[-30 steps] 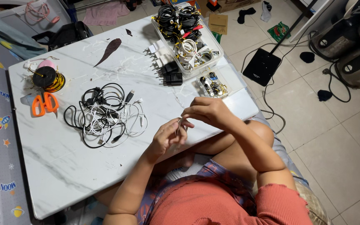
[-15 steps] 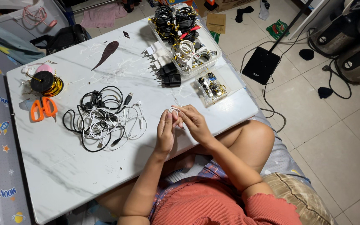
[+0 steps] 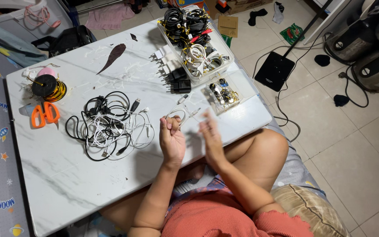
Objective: The person organizes various electronic cables and power adapters on a table by hand, winding the cables into coils and placing them into a plastic container.
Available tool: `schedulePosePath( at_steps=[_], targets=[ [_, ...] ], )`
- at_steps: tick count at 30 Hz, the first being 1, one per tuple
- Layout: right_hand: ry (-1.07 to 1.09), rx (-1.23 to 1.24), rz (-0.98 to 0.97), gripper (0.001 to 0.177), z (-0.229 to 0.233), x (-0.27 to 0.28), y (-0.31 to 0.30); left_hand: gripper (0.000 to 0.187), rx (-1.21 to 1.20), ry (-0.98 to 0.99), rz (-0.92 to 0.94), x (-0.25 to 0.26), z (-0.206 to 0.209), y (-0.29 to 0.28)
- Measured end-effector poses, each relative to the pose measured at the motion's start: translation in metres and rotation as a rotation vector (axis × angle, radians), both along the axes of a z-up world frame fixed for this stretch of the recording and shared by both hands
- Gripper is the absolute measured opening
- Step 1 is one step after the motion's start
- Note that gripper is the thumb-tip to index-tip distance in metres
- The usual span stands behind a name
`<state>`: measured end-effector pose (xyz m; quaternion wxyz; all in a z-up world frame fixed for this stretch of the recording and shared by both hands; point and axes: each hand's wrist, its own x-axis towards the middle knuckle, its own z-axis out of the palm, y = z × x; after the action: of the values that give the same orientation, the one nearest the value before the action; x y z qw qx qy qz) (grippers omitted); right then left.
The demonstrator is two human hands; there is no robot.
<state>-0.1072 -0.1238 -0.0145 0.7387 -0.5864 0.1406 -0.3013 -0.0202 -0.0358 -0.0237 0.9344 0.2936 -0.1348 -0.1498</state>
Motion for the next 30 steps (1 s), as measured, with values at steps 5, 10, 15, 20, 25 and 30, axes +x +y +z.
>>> schedulePosePath(
  at_steps=[5, 10, 15, 20, 25, 30],
  targets=[
    [-0.001, 0.259, 0.178, 0.042, -0.026, 0.010, 0.018, 0.033, 0.102, 0.015, 0.078, -0.023, -0.010, -0.014],
    [0.029, 0.276, 0.059, 0.039, -0.026, 0.022, 0.011, 0.035, 0.302, -0.036, 0.048, -0.038, -0.029, -0.011],
    [-0.086, 0.163, 0.169, 0.039, -0.046, 0.018, -0.010, 0.038, 0.271, -0.117, -0.132, -0.024, -0.038, 0.010],
    [0.090, -0.035, 0.209, 0.034, -0.049, 0.006, -0.020, 0.029, 0.325, -0.035, -0.288, -0.007, -0.037, 0.018],
    [0.153, -0.395, 0.178, 0.033, -0.044, -0.001, -0.039, 0.025, 0.479, -0.234, -0.314, 0.010, -0.050, 0.008],
    [0.172, 0.156, 0.311, 0.030, -0.042, 0.005, -0.053, 0.018, 0.433, -0.331, -0.398, 0.028, -0.057, -0.004]
  ],
)
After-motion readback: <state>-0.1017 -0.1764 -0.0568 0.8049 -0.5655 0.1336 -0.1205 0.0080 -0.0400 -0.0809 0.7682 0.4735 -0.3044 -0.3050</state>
